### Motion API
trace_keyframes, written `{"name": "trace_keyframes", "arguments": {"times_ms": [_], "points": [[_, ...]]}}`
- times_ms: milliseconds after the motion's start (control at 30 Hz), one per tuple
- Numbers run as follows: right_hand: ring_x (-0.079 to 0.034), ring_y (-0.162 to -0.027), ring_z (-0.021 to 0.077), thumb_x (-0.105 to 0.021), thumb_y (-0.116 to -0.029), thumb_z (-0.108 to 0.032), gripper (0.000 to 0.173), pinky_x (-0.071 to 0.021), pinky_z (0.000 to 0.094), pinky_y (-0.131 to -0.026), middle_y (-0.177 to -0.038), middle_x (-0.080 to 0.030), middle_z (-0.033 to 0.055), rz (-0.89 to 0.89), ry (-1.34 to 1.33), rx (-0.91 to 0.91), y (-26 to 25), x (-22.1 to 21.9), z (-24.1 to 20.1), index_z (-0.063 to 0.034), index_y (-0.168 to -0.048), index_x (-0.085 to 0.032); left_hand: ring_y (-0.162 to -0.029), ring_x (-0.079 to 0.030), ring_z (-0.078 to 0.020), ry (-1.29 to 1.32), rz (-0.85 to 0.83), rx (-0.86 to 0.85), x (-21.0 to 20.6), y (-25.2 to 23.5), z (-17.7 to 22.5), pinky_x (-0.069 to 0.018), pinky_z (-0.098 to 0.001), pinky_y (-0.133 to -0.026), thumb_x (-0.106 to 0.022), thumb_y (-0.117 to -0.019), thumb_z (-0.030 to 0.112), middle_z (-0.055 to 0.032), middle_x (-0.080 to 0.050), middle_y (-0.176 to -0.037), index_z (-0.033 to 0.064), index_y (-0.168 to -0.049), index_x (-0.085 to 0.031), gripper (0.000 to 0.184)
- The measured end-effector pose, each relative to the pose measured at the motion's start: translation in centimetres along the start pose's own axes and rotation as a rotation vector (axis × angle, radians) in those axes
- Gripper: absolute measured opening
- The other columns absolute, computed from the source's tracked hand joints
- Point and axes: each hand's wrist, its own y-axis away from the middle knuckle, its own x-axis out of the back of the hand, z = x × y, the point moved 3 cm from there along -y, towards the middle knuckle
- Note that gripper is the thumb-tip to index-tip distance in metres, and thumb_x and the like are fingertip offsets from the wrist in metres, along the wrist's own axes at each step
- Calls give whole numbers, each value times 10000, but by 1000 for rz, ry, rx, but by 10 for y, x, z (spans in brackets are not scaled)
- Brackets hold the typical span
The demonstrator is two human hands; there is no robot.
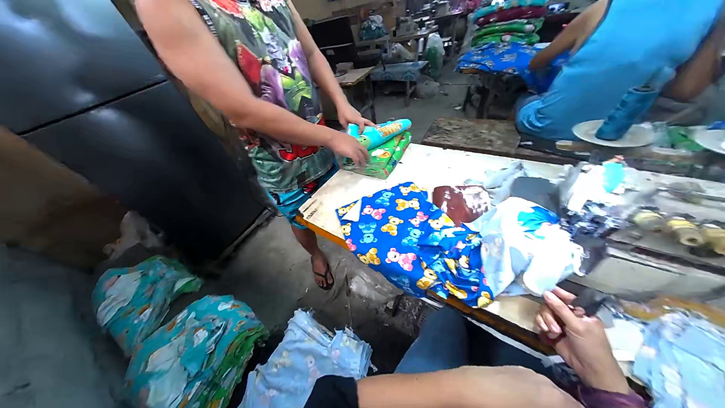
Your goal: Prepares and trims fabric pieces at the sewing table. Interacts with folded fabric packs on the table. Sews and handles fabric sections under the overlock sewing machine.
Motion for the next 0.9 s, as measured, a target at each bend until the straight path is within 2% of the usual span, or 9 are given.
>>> {"name": "trace_keyframes", "arguments": {"times_ms": [133, 233, 300, 400, 500, 667, 733, 833, 900], "points": [[-490, -411, 7, -501, -1012, -25, 166, -459, 176, -435, -549, -586, -96, 58, 50, 1, 9, -1, -18, -122, -1028, -635, -932, -717, -257, 142, 70, -42, 6, -9, -6, -569, -401, -893, -641, -989, 76, -192, -732, -957, -84, -976, -745, 191], [-502, -434, -3, -527, -1001, -30, 135, -472, 175, -464, -553, -578, -110, 87, 91, 18, 7, -2, -16, -115, -1020, -630, -892, -668, -163, 290, 332, 81, 24, -17, -29, -549, -309, -848, -609, -999, 70, -173, -700, -963, -108, -988, -706, 203], [-596, -533, -22, -525, -1002, -32, 145, -538, 165, -539, -672, -672, -121, 88, 131, 29, 12, -2, -14, -126, -1034, -631, -963, -677, -201, 311, 574, 194, 36, -22, -40, -549, -341, -898, -599, -998, 47, -205, -698, -1046, -121, -1056, -698, 204], [-474, -409, -32, -438, -1038, -87, 299, -434, 144, -429, -523, -571, -138, 13, 118, 5, 8, -7, -15, -216, -863, -643, -1112, -664, -322, 309, 803, 266, 56, -34, -49, -521, -432, -1007, -587, -994, -6, -278, -658, -1227, -123, -1246, -645, 284], [-451, -388, -36, -395, -1077, -106, 293, -420, 138, -408, -507, -550, -149, -26, 154, -33, 10, -9, -16, -217, -932, -624, -1201, -626, -380, 304, 871, 320, 65, -41, -58, -482, -455, -1057, -585, -995, -17, -311, -603, -1343, -120, -1374, -566, 393], [-436, -345, -19, -429, -1052, -66, 247, -396, 142, -363, -462, -522, -123, 22, 221, -39, 11, -12, -32, -200, -917, -586, -1256, -596, -384, 314, 863, 368, 71, -39, -67, -453, -459, -1087, -602, -1002, 21, -311, -601, -1342, -126, -1341, -586, 370], [-443, -353, -25, -436, -1036, -56, 244, -404, 139, -372, -472, -532, -127, 6, 228, -30, 16, -17, -37, -203, -921, -594, -1144, -656, -338, 375, 849, 364, 67, -33, -65, -500, -423, -1022, -622, -995, 28, -301, -657, -1241, -140, -1280, -626, 330], [-438, -358, -22, -463, -1019, -37, 220, -410, 148, -382, -471, -526, -116, 57, 221, 6, 22, -18, -53, -177, -936, -612, -804, -665, -186, 499, 804, 368, 60, -44, -65, -567, -326, -752, -640, -999, 85, -228, -694, -1038, -132, -1218, -639, 308], [-446, -360, -20, -460, -1015, -9, 230, -418, 153, -384, -477, -539, -123, 24, 211, 4, 21, -28, -53, -172, -958, -612, -756, -647, -160, 502, 856, 370, 64, -34, -68, -559, -315, -719, -659, -987, 86, -214, -697, -1021, -129, -1225, -636, 321]]}}
